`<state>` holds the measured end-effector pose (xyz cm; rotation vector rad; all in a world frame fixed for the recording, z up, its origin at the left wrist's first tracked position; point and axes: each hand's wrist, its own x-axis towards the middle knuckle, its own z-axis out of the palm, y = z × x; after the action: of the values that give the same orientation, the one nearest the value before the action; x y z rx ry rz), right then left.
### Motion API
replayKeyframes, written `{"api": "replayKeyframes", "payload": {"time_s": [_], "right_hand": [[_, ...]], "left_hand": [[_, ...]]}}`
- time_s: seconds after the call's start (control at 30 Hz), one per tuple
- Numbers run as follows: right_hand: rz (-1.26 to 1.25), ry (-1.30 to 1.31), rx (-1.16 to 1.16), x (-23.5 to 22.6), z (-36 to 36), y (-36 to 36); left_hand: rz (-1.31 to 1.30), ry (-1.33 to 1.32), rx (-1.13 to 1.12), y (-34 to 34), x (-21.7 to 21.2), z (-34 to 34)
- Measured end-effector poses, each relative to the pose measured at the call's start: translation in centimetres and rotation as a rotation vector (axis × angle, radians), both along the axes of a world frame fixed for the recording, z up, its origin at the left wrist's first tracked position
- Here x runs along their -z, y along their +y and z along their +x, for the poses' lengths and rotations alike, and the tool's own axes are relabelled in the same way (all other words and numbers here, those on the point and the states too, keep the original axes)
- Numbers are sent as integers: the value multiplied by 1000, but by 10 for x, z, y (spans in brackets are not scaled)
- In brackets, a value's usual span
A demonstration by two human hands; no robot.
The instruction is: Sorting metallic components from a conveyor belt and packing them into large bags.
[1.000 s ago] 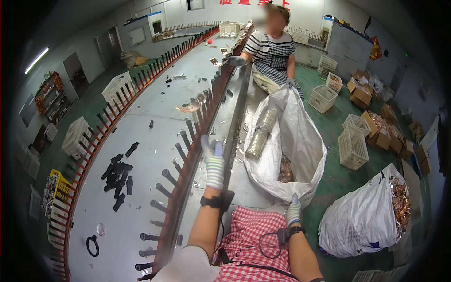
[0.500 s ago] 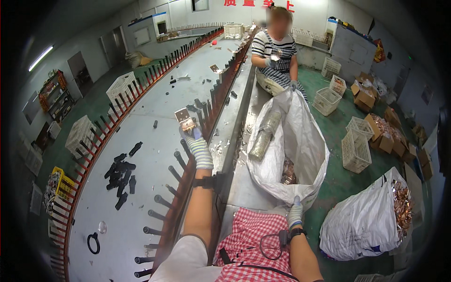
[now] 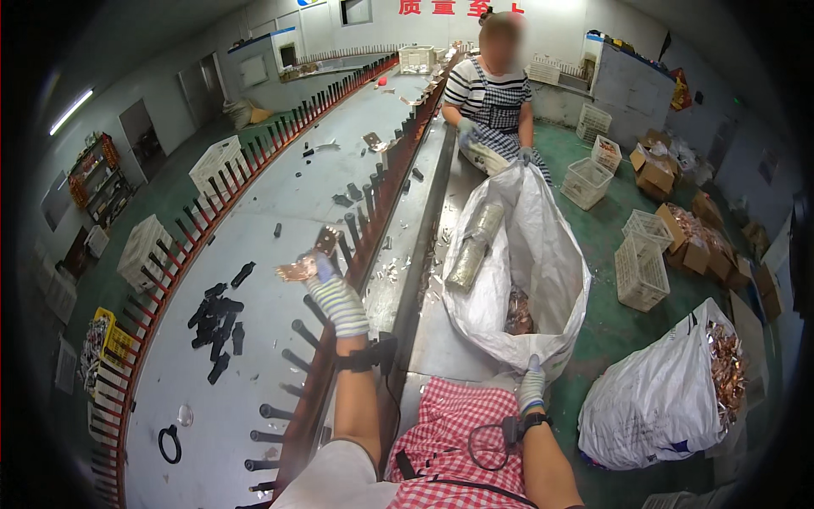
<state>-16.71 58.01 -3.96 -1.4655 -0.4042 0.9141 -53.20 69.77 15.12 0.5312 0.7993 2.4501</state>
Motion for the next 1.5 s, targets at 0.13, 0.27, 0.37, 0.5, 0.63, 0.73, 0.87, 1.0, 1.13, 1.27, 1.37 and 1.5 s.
{"api": "replayKeyframes", "payload": {"time_s": [0.13, 0.27, 0.37, 0.5, 0.63, 0.73, 0.87, 1.0, 1.13, 1.27, 1.37, 1.5], "right_hand": [[48, -27, 1, -2, -3, -1], [-10, -37, -6, 3, -1, 2], [-39, -64, 25, 3, -3, 3], [-6, -36, -22, 20, 5, 8], [-1, 51, -51, 19, 8, 5], [-21, 47, -53, 28, 15, 9], [17, 40, -38, 41, 16, 16], [-12, -42, -46, 44, 16, 18], [32, 16, -8, 37, 16, 13], [27, 35, -31, 21, 5, 11], [-13, 34, -36, 14, 3, 8], [13, 9, -57, 27, 12, 9]], "left_hand": [[-135, 175, -84, -46, -41, 3], [27, 277, 73, -49, -55, 7], [-86, 279, 238, -37, -35, 15], [-266, 370, 251, -20, -13, 13], [-263, 794, -87, 17, 11, 15], [-253, 878, -81, 23, 16, 15], [-162, 373, 280, 42, 14, 6], [-66, 171, 330, 70, 11, -5], [-95, -94, 463, 64, -32, 9], [-36, -200, 498, 99, -12, -21], [26, -259, 552, 98, -18, -23], [138, -376, 655, 90, -20, -23]]}}
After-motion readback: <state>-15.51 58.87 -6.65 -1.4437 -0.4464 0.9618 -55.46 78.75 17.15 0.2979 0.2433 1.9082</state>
